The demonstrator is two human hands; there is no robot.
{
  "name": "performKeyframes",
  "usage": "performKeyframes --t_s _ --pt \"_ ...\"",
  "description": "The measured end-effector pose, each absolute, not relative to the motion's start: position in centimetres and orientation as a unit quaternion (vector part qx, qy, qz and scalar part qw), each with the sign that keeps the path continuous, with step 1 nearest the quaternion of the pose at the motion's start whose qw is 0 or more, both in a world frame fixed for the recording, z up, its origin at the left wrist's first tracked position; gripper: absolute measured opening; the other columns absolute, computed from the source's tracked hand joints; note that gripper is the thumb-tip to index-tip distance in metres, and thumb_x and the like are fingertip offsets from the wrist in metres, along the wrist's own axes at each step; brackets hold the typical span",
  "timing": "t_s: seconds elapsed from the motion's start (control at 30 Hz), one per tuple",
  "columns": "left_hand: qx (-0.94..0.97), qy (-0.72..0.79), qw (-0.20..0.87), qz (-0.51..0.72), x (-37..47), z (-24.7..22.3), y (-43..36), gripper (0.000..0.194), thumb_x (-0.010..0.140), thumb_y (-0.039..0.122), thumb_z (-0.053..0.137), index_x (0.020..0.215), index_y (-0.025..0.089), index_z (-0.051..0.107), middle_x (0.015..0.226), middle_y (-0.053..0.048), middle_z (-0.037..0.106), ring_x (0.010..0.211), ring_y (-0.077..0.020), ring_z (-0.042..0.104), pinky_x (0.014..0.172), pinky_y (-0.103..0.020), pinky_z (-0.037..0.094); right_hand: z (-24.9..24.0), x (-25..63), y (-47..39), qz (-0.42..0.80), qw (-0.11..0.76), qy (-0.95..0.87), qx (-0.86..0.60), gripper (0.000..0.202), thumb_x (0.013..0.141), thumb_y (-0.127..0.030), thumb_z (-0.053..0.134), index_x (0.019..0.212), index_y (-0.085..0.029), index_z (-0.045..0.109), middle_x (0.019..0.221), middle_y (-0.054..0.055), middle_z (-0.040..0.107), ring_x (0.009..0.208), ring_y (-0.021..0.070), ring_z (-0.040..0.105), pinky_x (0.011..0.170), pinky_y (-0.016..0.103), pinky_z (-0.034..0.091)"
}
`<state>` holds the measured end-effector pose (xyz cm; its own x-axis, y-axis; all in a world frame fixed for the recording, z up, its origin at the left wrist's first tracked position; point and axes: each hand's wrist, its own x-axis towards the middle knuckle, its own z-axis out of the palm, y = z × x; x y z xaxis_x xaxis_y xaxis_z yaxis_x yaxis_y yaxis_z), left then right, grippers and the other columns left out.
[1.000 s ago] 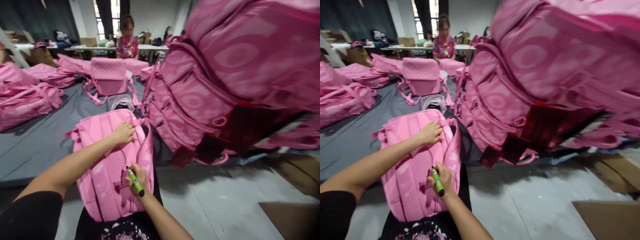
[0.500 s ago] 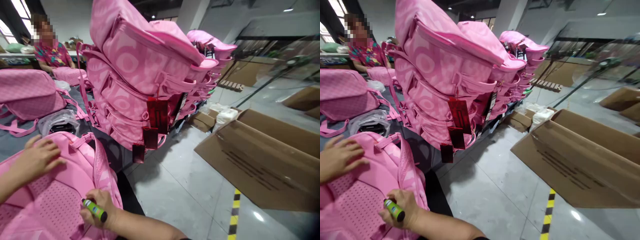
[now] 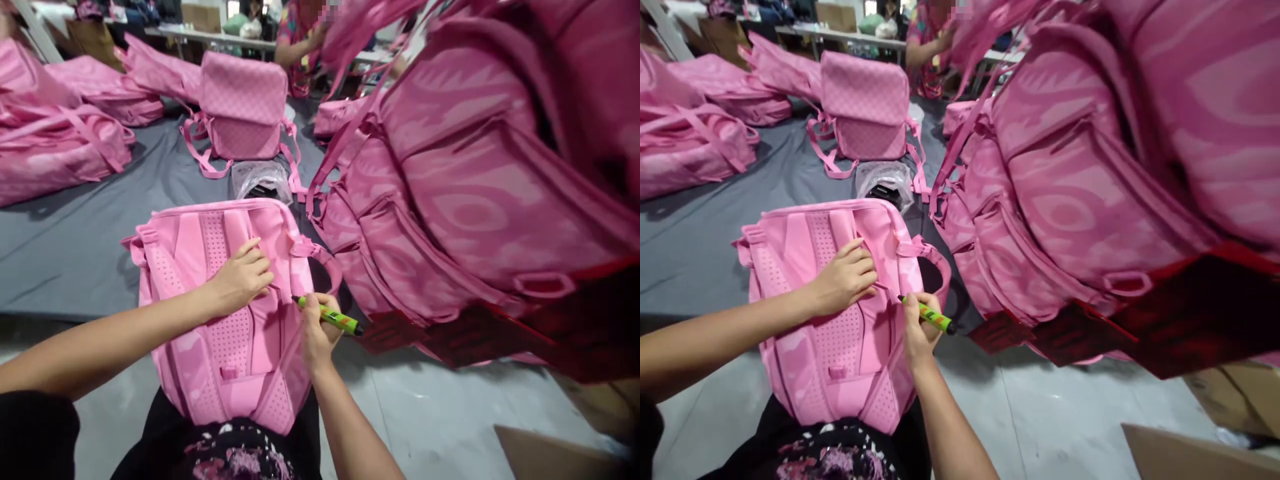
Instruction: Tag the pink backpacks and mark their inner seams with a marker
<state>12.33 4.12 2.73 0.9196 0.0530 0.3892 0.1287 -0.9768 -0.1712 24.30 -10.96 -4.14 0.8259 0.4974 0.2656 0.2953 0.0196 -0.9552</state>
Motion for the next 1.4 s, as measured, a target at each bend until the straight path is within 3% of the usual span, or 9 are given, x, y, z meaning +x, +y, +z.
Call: performKeyframes --t_s 0.17,0.47,1.4 --pt "-0.97 -0.056 0.089 -0.22 12.1 1.7 3.6 0.017 0.082 0.035 0.069 0.08 0.018 0.066 0.081 -0.004 0.061 0.091 -0.023 0.053 0.108 -0.052 0.037 -2.9 23.8 -10.9 0.116 0.638 -0.24 -0.723 0.035 0.083 -0.051 0.065 0.077 -0.017 0.058 0.063 -0.003 0.056 0.055 0.0109 0.05 0.054 0.024 0.042" --pt "-0.953 -0.043 0.079 -0.289 11.8 0.6 3.6 0.02 0.092 0.019 0.052 0.077 0.019 0.065 0.075 -0.001 0.059 0.089 -0.0179 0.054 0.111 -0.049 0.037 -2.0 23.2 -9.4 0.12 0.597 -0.317 -0.727 0.031 0.085 -0.047 0.062 0.079 -0.016 0.059 0.063 -0.003 0.055 0.054 0.0105 0.05 0.054 0.024 0.043" --pt "-0.955 -0.042 0.103 -0.276 12.0 0.8 3.9 0.018 0.091 0.02 0.054 0.077 0.017 0.064 0.076 -0.002 0.06 0.082 -0.0179 0.054 0.11 -0.047 0.036 -2.3 23.6 -9.2 0.124 0.564 -0.357 -0.734 0.03 0.086 -0.046 0.062 0.08 -0.017 0.059 0.061 -0.002 0.056 0.052 0.012 0.053 0.052 0.025 0.043"
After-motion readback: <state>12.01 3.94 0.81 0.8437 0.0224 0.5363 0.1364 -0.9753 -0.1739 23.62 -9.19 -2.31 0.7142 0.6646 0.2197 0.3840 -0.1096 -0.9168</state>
